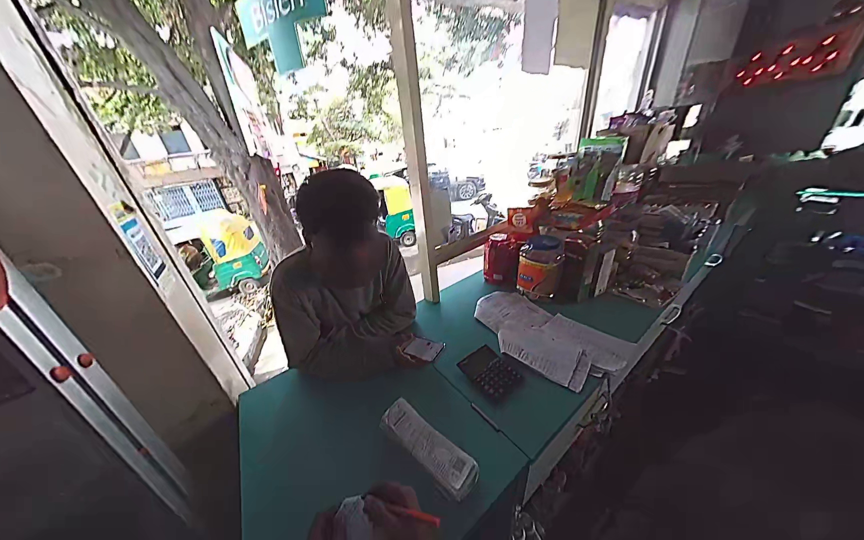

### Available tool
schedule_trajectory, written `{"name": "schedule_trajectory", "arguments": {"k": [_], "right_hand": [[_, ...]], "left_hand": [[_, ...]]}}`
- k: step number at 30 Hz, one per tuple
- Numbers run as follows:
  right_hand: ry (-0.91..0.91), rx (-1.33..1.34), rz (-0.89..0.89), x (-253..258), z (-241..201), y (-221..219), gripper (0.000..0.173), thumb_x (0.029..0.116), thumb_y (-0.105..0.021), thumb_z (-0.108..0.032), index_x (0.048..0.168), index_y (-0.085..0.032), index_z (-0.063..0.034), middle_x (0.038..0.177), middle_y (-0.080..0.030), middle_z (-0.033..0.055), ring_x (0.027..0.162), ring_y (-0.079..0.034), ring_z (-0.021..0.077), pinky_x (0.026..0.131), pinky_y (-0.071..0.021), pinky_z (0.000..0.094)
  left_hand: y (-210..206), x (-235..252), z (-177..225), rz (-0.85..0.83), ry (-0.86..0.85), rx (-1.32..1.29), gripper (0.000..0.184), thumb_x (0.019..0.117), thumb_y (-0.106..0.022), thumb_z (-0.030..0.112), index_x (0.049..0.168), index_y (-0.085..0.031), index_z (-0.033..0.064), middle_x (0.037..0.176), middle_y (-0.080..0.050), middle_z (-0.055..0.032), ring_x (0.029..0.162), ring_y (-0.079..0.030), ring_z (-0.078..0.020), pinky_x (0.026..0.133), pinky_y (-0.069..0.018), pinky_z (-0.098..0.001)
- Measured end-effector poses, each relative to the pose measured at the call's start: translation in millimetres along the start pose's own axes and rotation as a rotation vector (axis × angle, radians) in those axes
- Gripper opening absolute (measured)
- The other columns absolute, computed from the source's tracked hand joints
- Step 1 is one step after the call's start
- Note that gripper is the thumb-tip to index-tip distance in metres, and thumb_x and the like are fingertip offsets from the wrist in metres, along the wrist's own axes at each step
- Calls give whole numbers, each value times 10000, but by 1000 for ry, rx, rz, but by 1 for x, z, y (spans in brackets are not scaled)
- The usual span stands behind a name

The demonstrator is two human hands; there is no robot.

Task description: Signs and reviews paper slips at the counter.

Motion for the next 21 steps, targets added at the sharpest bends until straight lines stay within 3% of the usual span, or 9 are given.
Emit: {"name": "schedule_trajectory", "arguments": {"k": [1, 3, 6, 13, 21], "right_hand": [[-8, 5, -12, 1, 4, -1, 253, 1027, -581, -186, 1102, -718, 13, 908, -737, 68, 805, -696, 99, 792, -590, 293], [-8, 8, -38, 1, 8, -1, 246, 1028, -584, -202, 1101, -719, -9, 905, -735, 63, 807, -695, 107, 799, -585, 311], [-8, -15, -50, 2, 9, 0, 261, 1032, -580, -225, 1095, -722, -16, 905, -738, 63, 812, -700, 112, 802, -587, 313], [-25, 7, -69, 1, 6, 0, 248, 1035, -578, -216, 1085, -720, -19, 894, -726, 53, 797, -688, 100, 775, -580, 281], [6, 12, -73, 3, 9, 0, 252, 1033, -574, -221, 1073, -721, -20, 888, -734, 45, 798, -696, 95, 758, -584, 272]], "left_hand": [[4, 14, -17, 195, -297, -85, 302, 999, -556, 33, 1220, -614, -164, 1132, -686, -312, 1021, -702, -337, 904, -569, -435], [4, 38, -43, 220, -414, -193, 262, 1024, -545, 76, 1174, -649, -112, 1023, -711, -221, 898, -698, -218, 849, -575, -406], [4, 44, -51, 245, -380, -257, 275, 1046, -499, 111, 1125, -673, -87, 973, -710, -162, 873, -674, -146, 865, -557, -362], [3, 37, -49, 264, -346, -259, 217, 991, -587, 27, 1168, -678, -59, 1045, -726, -157, 946, -692, -167, 886, -562, -360], [2, 36, -52, 287, -385, -298, 236, 1017, -535, 41, 1192, -677, -30, 1058, -743, -113, 949, -712, -115, 877, -582, -294]]}}
Point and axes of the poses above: each hand's wrist, its own x-axis towards the middle knuckle, its own y-axis out of the back of the hand, z = x × y, the point moved 9 cm from there along x, towards the middle knuckle
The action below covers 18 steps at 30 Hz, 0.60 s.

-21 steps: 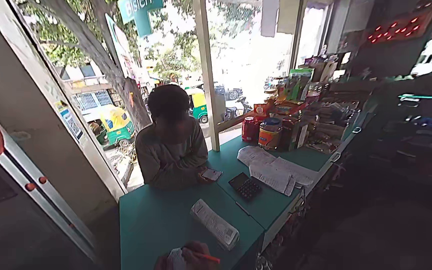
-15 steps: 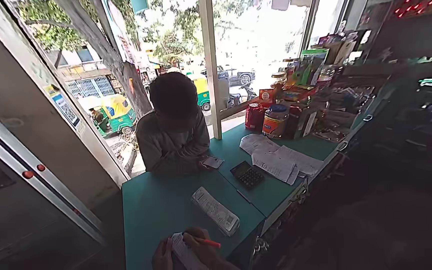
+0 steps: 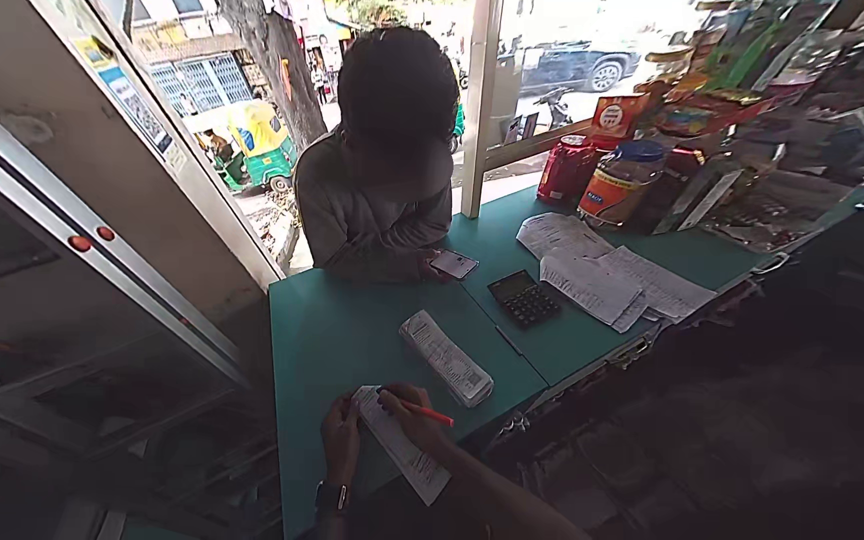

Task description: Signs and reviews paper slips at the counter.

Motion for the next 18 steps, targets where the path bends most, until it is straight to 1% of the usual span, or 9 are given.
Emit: {"name": "schedule_trajectory", "arguments": {"k": [2, 5, 9, 12, 15, 18], "right_hand": [[3, 1, 4, 0, 0, 0, 247, 1032, -580, -219, 1077, -724, -23, 892, -737, 42, 798, -700, 96, 754, -588, 268], [18, 18, 11, 1, 2, 0, 234, 1028, -585, -199, 1073, -725, -17, 893, -739, 44, 793, -701, 98, 750, -592, 267], [25, 19, 8, 1, 1, 1, 233, 1030, -584, -196, 1074, -724, -15, 898, -740, 43, 799, -706, 98, 757, -598, 268], [27, 27, 7, 1, 2, 0, 236, 1034, -580, -197, 1073, -725, -14, 894, -736, 46, 798, -701, 100, 758, -594, 269], [7, 29, 12, 0, 2, 2, 235, 1034, -578, -194, 1079, -722, -14, 903, -739, 50, 809, -704, 104, 763, -592, 268], [13, 28, 16, 1, 0, 1, 235, 1038, -571, -190, 1078, -721, -15, 898, -737, 48, 806, -703, 99, 763, -592, 265]], "left_hand": [[1, -1, 1, 2, 2, 16, 241, 1018, -543, 45, 1204, -677, -27, 1063, -744, -119, 955, -714, -125, 885, -582, -307], [1, 1, -1, 7, -1, 30, 248, 1016, -541, 50, 1210, -677, -25, 1030, -743, -110, 908, -706, -114, 855, -578, -299], [1, 2, -1, 6, -18, 47, 258, 1010, -532, 57, 1205, -686, -14, 1041, -744, -106, 919, -706, -108, 863, -575, -297], [1, 2, 0, 9, -33, 70, 257, 1013, -528, 71, 1196, -690, -9, 1012, -740, -99, 899, -700, -105, 848, -575, -300], [0, 2, -1, 15, -21, 101, 261, 1018, -528, 78, 1203, -691, -6, 1034, -741, -104, 929, -701, -122, 870, -569, -324], [1, 3, 1, 19, -17, 110, 258, 1020, -534, 73, 1206, -690, -13, 1050, -739, -120, 940, -701, -127, 883, -566, -327]]}}
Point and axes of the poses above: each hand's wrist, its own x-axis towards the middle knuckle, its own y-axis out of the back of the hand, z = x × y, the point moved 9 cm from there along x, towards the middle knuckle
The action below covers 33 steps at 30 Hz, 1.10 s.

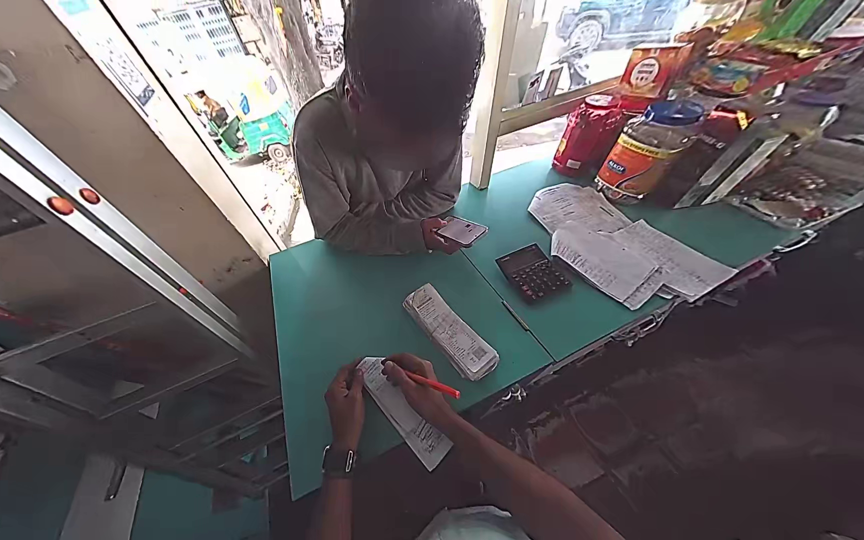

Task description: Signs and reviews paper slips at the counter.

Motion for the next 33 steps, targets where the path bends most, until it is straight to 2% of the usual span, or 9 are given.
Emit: {"name": "schedule_trajectory", "arguments": {"k": [4, 12, 20, 23, 28, 33], "right_hand": [[5, -8, -7, -1, 0, 0, 237, 1038, -571, -191, 1072, -722, -12, 896, -736, 46, 803, -701, 98, 759, -593, 270], [28, 21, 1, -1, 1, -1, 231, 1042, -566, -183, 1062, -720, -12, 870, -725, 42, 772, -687, 97, 733, -585, 265], [22, -1, 4, -1, 0, -1, 226, 1038, -568, -176, 1058, -721, -10, 876, -730, 41, 782, -692, 93, 741, -587, 261], [11, 0, 2, -1, 1, -1, 229, 1036, -571, -183, 1057, -721, -11, 879, -730, 47, 785, -696, 103, 746, -590, 268], [2, -16, -1, -2, 0, -1, 231, 1040, -565, -184, 1068, -720, -15, 888, -731, 44, 796, -697, 104, 756, -591, 271], [31, -9, 14, -2, -5, 1, 213, 1026, -577, -155, 1045, -719, 3, 866, -728, 43, 774, -694, 100, 733, -592, 269]], "left_hand": [[0, -2, 0, 8, -15, 11, 258, 1021, -531, 86, 1197, -698, -2, 1006, -739, -105, 871, -694, -108, 832, -570, -307], [-1, 0, -1, -15, -19, -23, 270, 1027, -512, 81, 1210, -684, -19, 1045, -739, -121, 935, -705, -132, 883, -572, -330], [0, -1, 1, -1, -20, -25, 266, 1023, -519, 84, 1203, -694, -3, 1027, -744, -104, 920, -703, -113, 863, -572, -313], [0, -2, 1, -12, -11, -30, 274, 1035, -507, 96, 1213, -689, -6, 1044, -740, -110, 942, -702, -120, 889, -567, -320], [0, -2, 1, -8, -35, -63, 254, 1010, -572, 92, 1210, -688, -12, 1027, -741, -111, 911, -704, -111, 866, -577, -305], [-2, 0, -1, -31, -28, -23, 274, 1006, -562, 90, 1238, -679, 1, 1061, -740, -119, 935, -707, -147, 882, -574, -352]]}}
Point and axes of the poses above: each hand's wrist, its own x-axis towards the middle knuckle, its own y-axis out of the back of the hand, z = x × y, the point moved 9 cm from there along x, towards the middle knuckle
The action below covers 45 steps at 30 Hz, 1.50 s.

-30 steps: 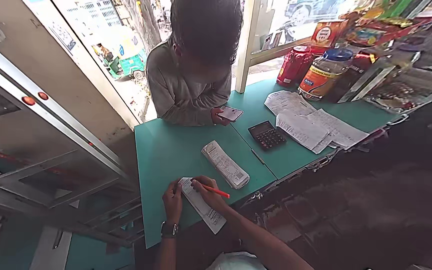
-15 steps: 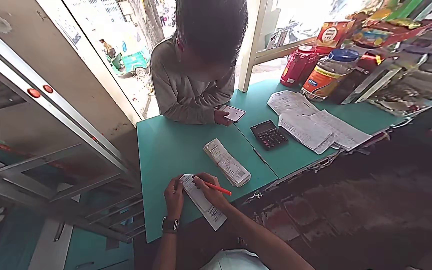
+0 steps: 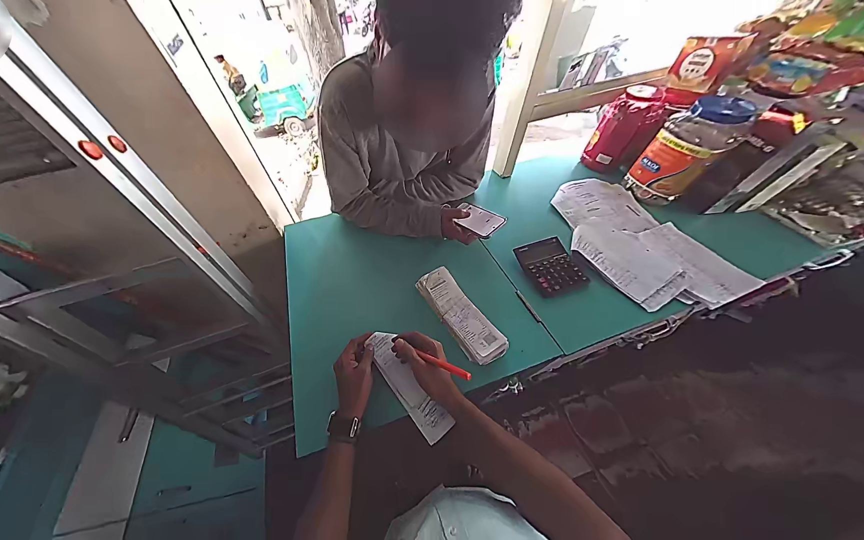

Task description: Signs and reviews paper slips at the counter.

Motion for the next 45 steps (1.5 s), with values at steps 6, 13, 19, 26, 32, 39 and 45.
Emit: {"name": "schedule_trajectory", "arguments": {"k": [6, 13, 19, 26, 32, 39, 45], "right_hand": [[50, 119, 38, -4, 1, 4, 209, 992, -473, -58, 963, -668, 12, 759, -676, -2, 655, -625, 68, 612, -537, 238], [36, 112, 78, -1, 0, 9, 141, 938, -570, -6, 1061, -627, 33, 823, -693, 60, 718, -671, 127, 655, -579, 278], [146, 113, 172, -6, -12, 20, 40, 914, -657, 0, 933, -680, 28, 771, -710, 82, 648, -674, 154, 613, -594, 299], [187, -148, -4, -22, -36, 10, 146, 915, -628, -26, 997, -731, 36, 872, -734, 61, 736, -684, 90, 681, -594, 256], [38, -98, -20, -18, -1, 8, 179, 937, -617, -39, 1080, -665, 57, 858, -736, 76, 731, -712, 138, 672, -617, 303], [55, -207, -21, -17, -3, 7, 109, 915, -647, -80, 964, -711, -6, 817, -738, 39, 726, -703, 97, 675, -597, 274], [71, -265, -52, -21, -9, 3, 103, 876, -694, -87, 948, -708, -15, 803, -726, 19, 692, -674, 58, 638, -568, 234]], "left_hand": [[2, -1, -2, -34, 36, -43, 293, 1028, -504, 72, 1250, -669, -27, 1162, -721, -158, 1086, -690, -193, 987, -543, -381], [1, 0, -4, -22, 25, -122, 277, 1019, -523, 83, 1222, -691, -5, 1056, -741, -128, 960, -711, -151, 893, -579, -351], [0, 0, -5, -14, 47, -35, 260, 995, -576, 91, 1214, -699, 23, 969, -750, -106, 880, -714, -140, 843, -583, -342], [0, 1, -5, -15, 49, -23, 272, 1000, -558, 89, 1227, -692, 24, 1032, -749, -104, 917, -715, -134, 861, -583, -328], [-1, 1, -4, -46, 57, -13, 319, 994, -570, 128, 1285, -656, 29, 917, -729, -91, 784, -684, -134, 773, -572, -335], [-12, -2, -3, -208, 67, -126, 504, 920, -572, 15, 1424, -539, 24, 1056, -753, -124, 934, -738, -178, 868, -605, -381], [-12, -3, -1, -187, 34, -186, 437, 951, -515, -15, 1383, -572, -10, 1112, -747, -139, 1011, -732, -174, 928, -594, -370]]}}
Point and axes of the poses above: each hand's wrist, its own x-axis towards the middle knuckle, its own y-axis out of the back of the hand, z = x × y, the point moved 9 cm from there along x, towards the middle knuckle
